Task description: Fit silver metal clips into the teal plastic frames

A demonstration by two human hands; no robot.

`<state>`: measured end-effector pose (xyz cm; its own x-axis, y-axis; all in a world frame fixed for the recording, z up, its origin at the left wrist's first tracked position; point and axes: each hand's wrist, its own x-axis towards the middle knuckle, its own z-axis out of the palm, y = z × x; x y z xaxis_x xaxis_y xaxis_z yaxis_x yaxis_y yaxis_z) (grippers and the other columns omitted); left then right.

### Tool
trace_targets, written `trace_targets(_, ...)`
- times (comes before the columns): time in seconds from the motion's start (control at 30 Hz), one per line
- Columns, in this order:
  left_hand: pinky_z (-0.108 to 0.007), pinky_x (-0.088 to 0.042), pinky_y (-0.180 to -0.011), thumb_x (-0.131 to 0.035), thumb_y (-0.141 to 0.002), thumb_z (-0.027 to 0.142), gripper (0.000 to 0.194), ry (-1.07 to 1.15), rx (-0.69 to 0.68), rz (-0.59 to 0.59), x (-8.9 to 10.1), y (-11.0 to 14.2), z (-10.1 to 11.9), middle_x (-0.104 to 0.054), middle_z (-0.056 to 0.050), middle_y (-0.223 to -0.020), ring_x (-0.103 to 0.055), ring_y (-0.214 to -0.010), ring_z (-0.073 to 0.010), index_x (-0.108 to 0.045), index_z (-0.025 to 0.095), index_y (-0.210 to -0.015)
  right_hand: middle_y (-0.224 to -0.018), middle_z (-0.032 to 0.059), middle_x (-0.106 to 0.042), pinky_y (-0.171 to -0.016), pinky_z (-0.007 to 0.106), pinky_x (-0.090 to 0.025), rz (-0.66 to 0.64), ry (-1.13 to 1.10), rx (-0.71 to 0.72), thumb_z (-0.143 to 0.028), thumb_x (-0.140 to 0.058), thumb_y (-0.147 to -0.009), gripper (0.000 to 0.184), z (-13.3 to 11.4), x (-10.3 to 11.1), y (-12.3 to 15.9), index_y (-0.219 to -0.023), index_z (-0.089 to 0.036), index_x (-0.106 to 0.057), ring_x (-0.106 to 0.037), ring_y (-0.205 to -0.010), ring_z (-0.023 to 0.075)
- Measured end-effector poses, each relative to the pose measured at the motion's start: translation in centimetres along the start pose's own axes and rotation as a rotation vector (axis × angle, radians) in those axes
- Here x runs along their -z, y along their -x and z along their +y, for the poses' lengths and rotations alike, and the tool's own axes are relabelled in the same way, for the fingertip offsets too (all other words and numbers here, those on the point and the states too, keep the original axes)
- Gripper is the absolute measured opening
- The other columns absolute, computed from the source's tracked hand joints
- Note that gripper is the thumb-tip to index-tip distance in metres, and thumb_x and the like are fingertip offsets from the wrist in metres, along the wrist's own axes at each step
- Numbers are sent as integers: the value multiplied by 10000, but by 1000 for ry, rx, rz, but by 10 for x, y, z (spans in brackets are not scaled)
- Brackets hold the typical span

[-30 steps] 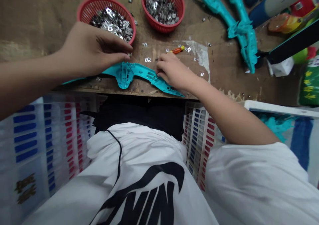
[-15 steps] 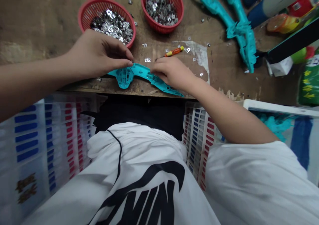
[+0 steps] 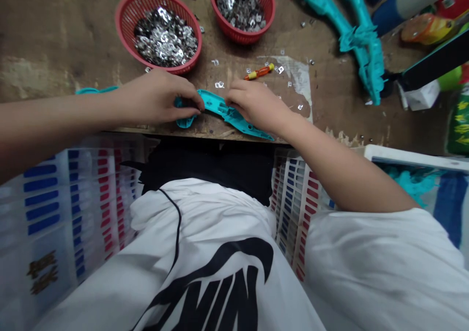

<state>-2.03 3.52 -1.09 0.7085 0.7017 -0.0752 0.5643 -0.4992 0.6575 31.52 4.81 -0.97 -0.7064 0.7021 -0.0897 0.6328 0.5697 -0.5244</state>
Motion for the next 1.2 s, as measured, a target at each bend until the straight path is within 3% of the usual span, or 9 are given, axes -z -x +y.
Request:
trace_targets(0.2, -549, -715, -1206, -765, -1081, 520, 381, 4, 14, 14, -1, 0, -2, -998, -55, -1219, -934, -1185, -374, -1039, 383, -1308, -1278, 118, -856, -1109, 493, -638, -9, 82, 29, -298, -688, -1244, 231, -13, 1, 1, -1252, -277, -918, -814, -1281, 366)
trace_targets(0.43, -573, -708, -1188, -716, -1061, 482, 397, -4, 25, 3, 3, -1, 4, -995, -76, -1209, -926, -1162, -366, -1026, 332, -1259, -1257, 148, -845, -1121, 552, -651, -100, 161, 111, -261, -634, -1217, 280, -15, 1, -2, -1195, -260, -912, -796, -1299, 397)
trace_targets(0.63, -520, -738, -1168, -754, -1117, 512, 385, 164, 42, 226, -4, 12, 34, -969, -63, -1361, -924, -1223, -313, -866, 326, -1435, -1359, 111, -921, -1205, 543, -683, 98, -63, -61, -496, -810, -1236, 381, -47, 12, 7, -1572, -340, -901, -845, -1300, 376)
trace_targets(0.8, -531, -745, -1179, -761, -1199, 534, 398, 200, 64, 307, -10, 24, 57, -954, -69, -1384, -933, -1272, -316, -712, 353, -1550, -1327, 99, -945, -1139, 525, -722, 113, -191, -127, -550, -818, -1248, 273, -77, 16, 12, -1333, -348, -980, -881, -1265, 375)
trace_targets(0.87, -544, -744, -1200, -744, -1205, 513, 456, 195, 76, 294, -11, 22, 55, -942, -93, -1448, -934, -1309, -328, -679, 337, -1620, -1326, 94, -950, -1162, 536, -717, 110, -176, -112, -497, -803, -1256, 232, -76, 18, 11, -1286, -353, -983, -882, -1258, 373)
trace_targets(0.93, -590, -704, -1312, -764, -1182, 516, 592, 128, 62, 234, -14, 17, 45, -887, -154, -1634, -889, -1479, -379, -659, 294, -1721, -1346, 88, -954, -1211, 542, -702, 107, -126, -92, -413, -749, -1272, 243, -66, 21, 8, -1297, -353, -983, -882, -1272, 364)
trace_targets(1.0, -703, -559, -1495, -789, -1167, 565, 739, -13, -4, 123, -20, 12, 28, -744, -218, -1871, -709, -1760, -488, -649, 242, -1817, -1367, 89, -955, -1247, 530, -689, 101, -58, -78, -342, -697, -1268, 289, -49, 20, 4, -1300, -342, -985, -880, -1305, 354)
trace_targets(1.07, -805, -374, -1599, -769, -1193, 609, 783, -153, -113, -5, -28, 9, 10, -599, -212, -2023, -483, -1934, -561, -653, 252, -1880, -1347, 101, -956, -1243, 522, -692, 75, -9, -52, -330, -690, -1254, 294, -30, 15, 1, -1289, -318, -982, -876, -1326, 359)
trace_targets(1.2, -788, -315, -1633, -631, -1290, 552, 691, -244, -287, -99, -40, 10, -15, -530, -155, -2088, -436, -1975, -518, -645, 321, -1942, -1278, 122, -949, -1211, 532, -695, 11, 11, 45, -365, -691, -1264, 282, -5, -2, -1, -1308, -282, -956, -870, -1287, 360)
